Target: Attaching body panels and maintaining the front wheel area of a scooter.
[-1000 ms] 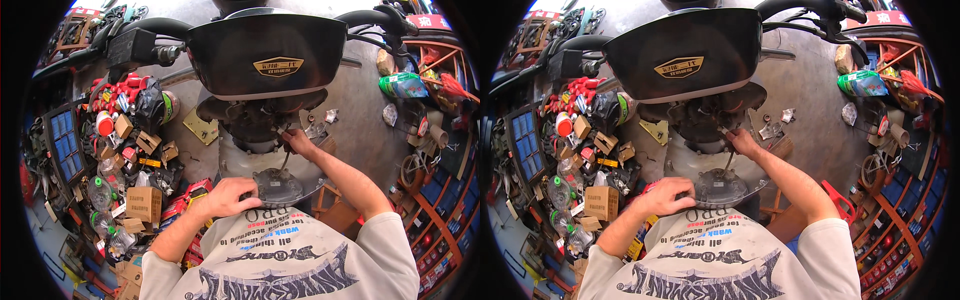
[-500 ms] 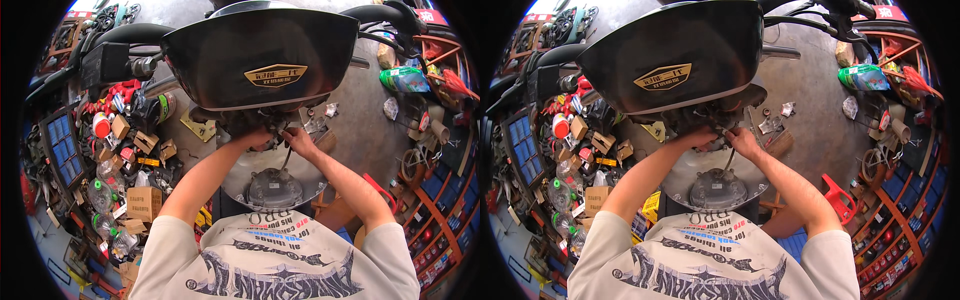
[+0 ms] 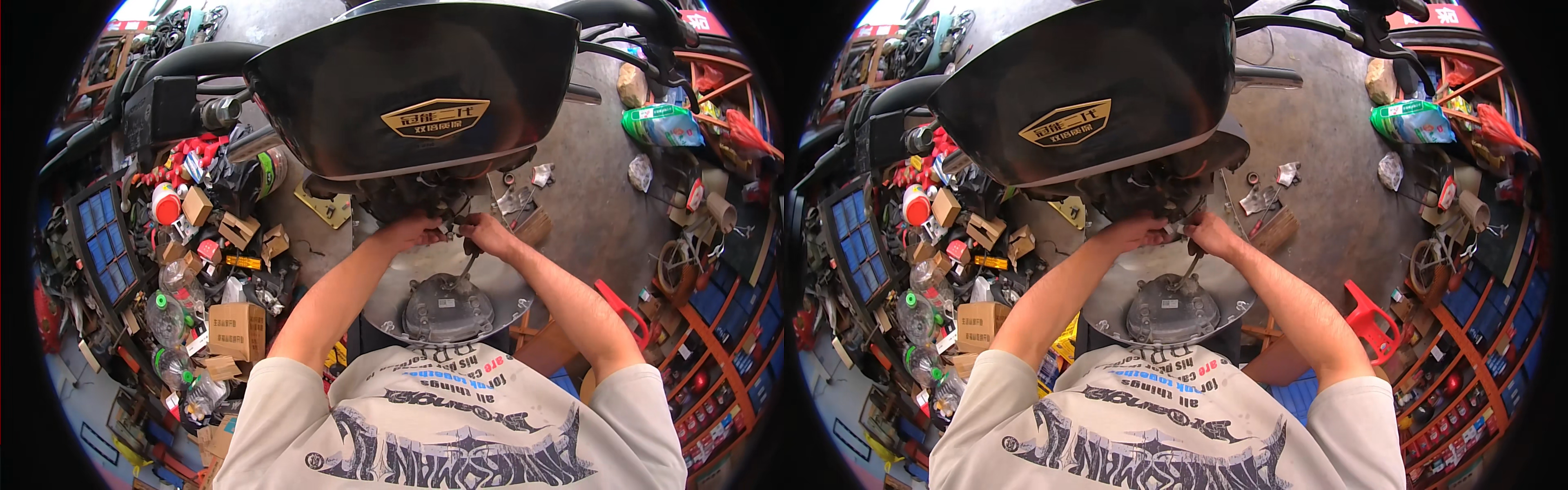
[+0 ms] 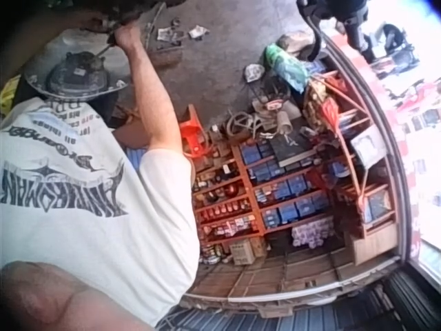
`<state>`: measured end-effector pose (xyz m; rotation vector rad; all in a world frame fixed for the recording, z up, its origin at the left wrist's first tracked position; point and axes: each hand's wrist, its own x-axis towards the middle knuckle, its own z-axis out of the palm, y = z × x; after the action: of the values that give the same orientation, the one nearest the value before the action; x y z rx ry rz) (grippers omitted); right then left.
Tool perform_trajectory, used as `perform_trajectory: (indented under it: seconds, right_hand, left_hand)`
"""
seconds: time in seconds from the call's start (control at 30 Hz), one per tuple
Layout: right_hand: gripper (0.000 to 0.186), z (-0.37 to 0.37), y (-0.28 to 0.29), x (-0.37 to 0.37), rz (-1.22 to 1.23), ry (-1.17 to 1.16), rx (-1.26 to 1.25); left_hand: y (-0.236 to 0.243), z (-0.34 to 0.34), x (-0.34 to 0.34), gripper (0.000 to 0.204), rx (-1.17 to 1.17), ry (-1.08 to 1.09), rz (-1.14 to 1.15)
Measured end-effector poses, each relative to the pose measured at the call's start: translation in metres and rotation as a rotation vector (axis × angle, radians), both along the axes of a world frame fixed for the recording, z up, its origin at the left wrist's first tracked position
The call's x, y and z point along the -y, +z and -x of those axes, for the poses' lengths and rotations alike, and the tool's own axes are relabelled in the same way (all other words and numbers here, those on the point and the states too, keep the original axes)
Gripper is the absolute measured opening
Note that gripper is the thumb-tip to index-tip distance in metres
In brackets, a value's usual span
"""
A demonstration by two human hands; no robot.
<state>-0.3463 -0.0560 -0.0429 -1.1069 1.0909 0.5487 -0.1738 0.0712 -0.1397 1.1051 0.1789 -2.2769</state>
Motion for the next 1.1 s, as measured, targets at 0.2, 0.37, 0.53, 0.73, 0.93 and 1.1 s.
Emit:
perform_trajectory:
  seconds: [0.2, 0.37, 0.53, 0.73, 0.93, 1.1]
  right_hand:
    - [0.024, 0.001, 0.007, 0.002, -0.153, -0.075, 0.003]
    - [0.024, 0.003, 0.001, -0.003, -0.174, -0.131, 0.031]
    - [0.026, 0.004, -0.001, -0.008, -0.169, -0.152, 0.036]
    - [0.027, 0.002, 0.0, -0.009, -0.148, -0.164, 0.022]
    - [0.026, 0.004, -0.002, -0.007, -0.13, -0.113, 0.01]
    - [0.025, 0.001, 0.002, -0.009, -0.085, -0.099, 0.021]
  left_hand:
    - [-0.006, 0.005, 0.0, 0.02, 0.013, 0.048, -0.05]
    - [0.009, 0.013, 0.008, 0.021, 0.015, 0.119, -0.098]
    - [0.014, 0.021, 0.008, 0.023, 0.031, 0.163, -0.073]
    - [0.014, 0.028, 0.007, 0.023, 0.095, 0.166, -0.031]
    - [0.022, 0.037, 0.011, 0.023, 0.213, 0.142, -0.034]
    - [0.018, 0.042, 0.006, 0.021, 0.271, 0.183, -0.071]
